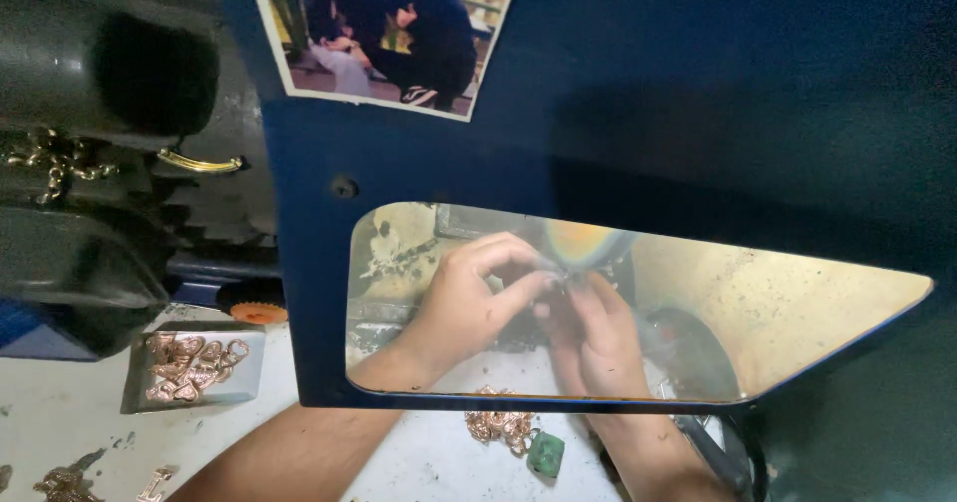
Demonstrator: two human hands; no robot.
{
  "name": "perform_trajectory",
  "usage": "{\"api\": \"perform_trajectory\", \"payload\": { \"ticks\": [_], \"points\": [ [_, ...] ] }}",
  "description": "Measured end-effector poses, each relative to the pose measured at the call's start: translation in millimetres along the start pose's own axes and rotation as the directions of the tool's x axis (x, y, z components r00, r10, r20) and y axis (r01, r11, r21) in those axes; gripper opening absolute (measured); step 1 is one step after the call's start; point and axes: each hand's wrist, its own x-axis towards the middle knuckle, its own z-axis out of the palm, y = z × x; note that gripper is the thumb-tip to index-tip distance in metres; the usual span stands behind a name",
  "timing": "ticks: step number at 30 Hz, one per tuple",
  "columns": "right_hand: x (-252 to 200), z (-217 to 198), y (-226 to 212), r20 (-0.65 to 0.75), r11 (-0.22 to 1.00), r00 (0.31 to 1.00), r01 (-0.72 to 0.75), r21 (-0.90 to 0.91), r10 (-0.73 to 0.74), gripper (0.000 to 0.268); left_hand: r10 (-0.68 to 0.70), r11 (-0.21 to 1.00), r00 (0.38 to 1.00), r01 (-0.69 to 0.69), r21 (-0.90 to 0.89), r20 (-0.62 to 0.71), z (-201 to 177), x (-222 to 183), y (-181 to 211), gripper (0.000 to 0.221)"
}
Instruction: Polish small metal jewelry components using a handheld rotary tool and a stationary buffing wheel.
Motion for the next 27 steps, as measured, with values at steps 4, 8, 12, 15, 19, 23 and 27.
{"api": "perform_trajectory", "payload": {
  "ticks": [4,8,12,15,19,23,27],
  "points": [
    [7.6,3.9,3.3,-0.005,0.999,1.0,-0.017,0.05,0.017,0.016,-0.015,1.0,0.999,0.015,-0.013,-0.037,8.8,5.4,-27.8,0.006],
    [-1.9,10.5,-5.8,0.017,1.0,1.0,0.002,0.026,-0.002,0.008,0.013,0.999,1.0,-0.013,-0.044,-0.014,5.2,6.8,-8.3,0.004],
    [-13.2,13.2,-9.0,0.098,0.993,0.989,0.118,-0.026,-0.115,0.017,0.069,0.998,0.995,-0.067,-0.019,0.077,-2.9,3.6,11.3,0.008],
    [-3.4,17.7,-4.6,-0.103,0.999,0.994,0.02,-0.044,-0.025,0.022,-0.005,1.0,1.0,0.005,0.017,0.016,4.2,3.2,-2.4,0.007],
    [-3.9,18.0,-2.6,-0.104,0.997,0.993,0.052,-0.053,-0.057,0.022,-0.027,1.0,1.0,0.028,0.012,-0.004,4.1,4.5,-1.6,0.004],
    [-7.5,3.5,-2.8,0.085,0.986,0.984,0.161,-0.033,-0.158,0.012,0.223,0.974,0.974,-0.224,0.02,0.029,-1.2,2.3,3.1,0.007],
    [-3.4,-12.0,-9.0,0.067,0.811,0.962,0.259,-0.524,-0.264,0.02,0.283,0.956,0.956,-0.288,0.056,0.078,-3.1,0.1,3.4,0.009]
  ]
}}
